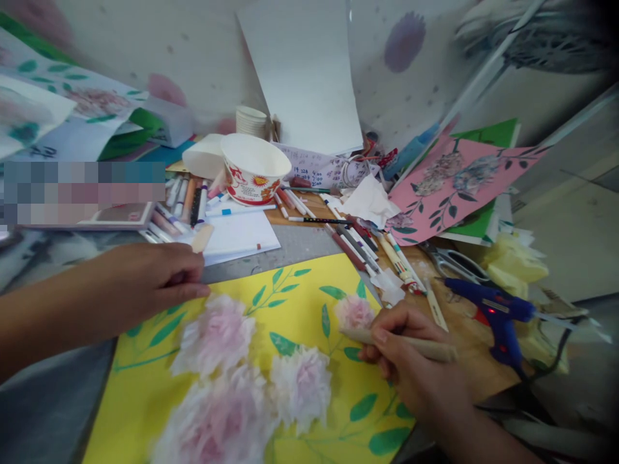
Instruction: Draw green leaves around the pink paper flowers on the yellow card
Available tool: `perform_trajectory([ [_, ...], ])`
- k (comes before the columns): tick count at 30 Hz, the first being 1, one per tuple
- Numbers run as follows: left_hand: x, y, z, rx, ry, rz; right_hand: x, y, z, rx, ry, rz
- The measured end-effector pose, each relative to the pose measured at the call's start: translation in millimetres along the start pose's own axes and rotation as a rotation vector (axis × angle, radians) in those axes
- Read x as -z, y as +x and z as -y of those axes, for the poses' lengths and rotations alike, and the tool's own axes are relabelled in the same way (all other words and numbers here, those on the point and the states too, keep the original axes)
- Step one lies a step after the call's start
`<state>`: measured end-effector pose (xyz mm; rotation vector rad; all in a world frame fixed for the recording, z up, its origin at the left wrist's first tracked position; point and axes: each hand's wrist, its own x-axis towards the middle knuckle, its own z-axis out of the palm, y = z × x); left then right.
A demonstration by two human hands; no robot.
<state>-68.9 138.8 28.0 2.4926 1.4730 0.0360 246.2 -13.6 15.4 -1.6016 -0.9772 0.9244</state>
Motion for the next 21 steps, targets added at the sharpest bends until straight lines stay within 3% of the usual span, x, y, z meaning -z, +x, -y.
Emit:
perform_trajectory([
  [3,1.2,1.8,-0.4,0.038,0.046,0.115,-2.4,-0.1,-1.6,0.073,-0.109,0.036],
  [6,4.2,1.7,-4.6,0.068,0.059,0.158,-4.3,0.5,-4.9,0.144,-0.173,0.054],
  [11,8.4,-2.4,-11.8,0.069,0.031,0.143,-3.4,0.6,-7.2,0.172,-0.211,0.065],
  [21,4.0,-1.1,-5.5,0.034,0.037,0.148,-3.5,0.7,-7.6,0.130,-0.162,0.095],
])
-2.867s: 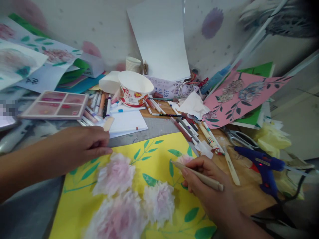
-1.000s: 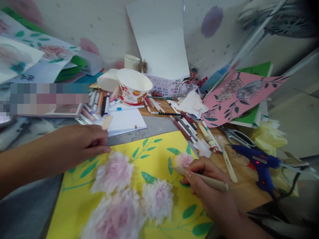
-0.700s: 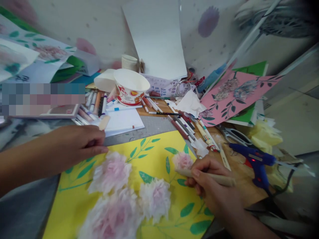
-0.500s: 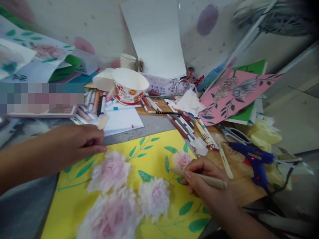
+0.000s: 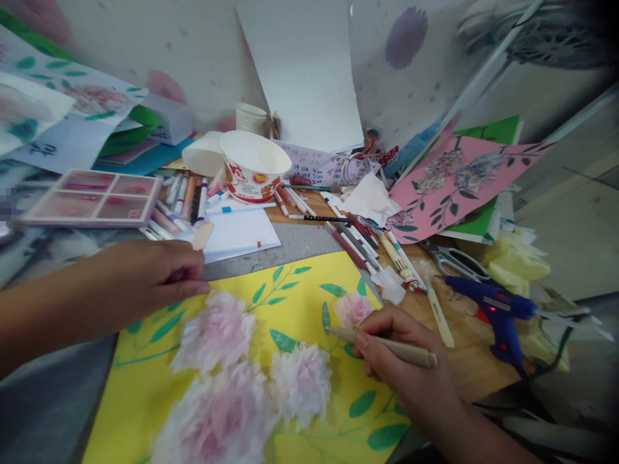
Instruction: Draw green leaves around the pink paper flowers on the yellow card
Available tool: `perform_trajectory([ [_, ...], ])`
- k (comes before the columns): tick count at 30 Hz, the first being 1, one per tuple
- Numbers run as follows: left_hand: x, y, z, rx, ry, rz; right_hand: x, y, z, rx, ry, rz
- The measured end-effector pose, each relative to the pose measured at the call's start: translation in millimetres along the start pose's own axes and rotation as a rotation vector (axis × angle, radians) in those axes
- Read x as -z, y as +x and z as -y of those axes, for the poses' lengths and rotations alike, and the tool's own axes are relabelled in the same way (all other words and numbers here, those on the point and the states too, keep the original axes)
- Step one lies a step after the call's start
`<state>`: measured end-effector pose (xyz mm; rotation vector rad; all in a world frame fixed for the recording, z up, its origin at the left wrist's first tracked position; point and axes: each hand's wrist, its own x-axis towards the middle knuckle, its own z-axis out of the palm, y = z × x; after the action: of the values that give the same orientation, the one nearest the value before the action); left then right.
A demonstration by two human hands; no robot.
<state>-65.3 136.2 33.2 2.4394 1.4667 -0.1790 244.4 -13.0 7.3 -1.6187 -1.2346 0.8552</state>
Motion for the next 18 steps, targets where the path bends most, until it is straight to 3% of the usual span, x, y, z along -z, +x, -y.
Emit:
perform_trajectory([
  [5,-1.7,-0.5,3.9,0.024,0.008,-0.007,8.0,-1.5,-0.6,-0.013,0.228,-0.027],
  [9,-3.1,2.4,8.0,0.035,0.011,0.011,21.3,-4.8,4.5,-0.017,0.410,0.044],
  [13,-4.5,5.3,10.2,0.077,0.017,0.027,28.4,-2.8,2.2,-0.001,0.232,0.081],
  [18,-9.4,10.0,14.0,0.128,0.065,0.016,22.3,1.5,-4.2,0.060,0.028,-0.037],
])
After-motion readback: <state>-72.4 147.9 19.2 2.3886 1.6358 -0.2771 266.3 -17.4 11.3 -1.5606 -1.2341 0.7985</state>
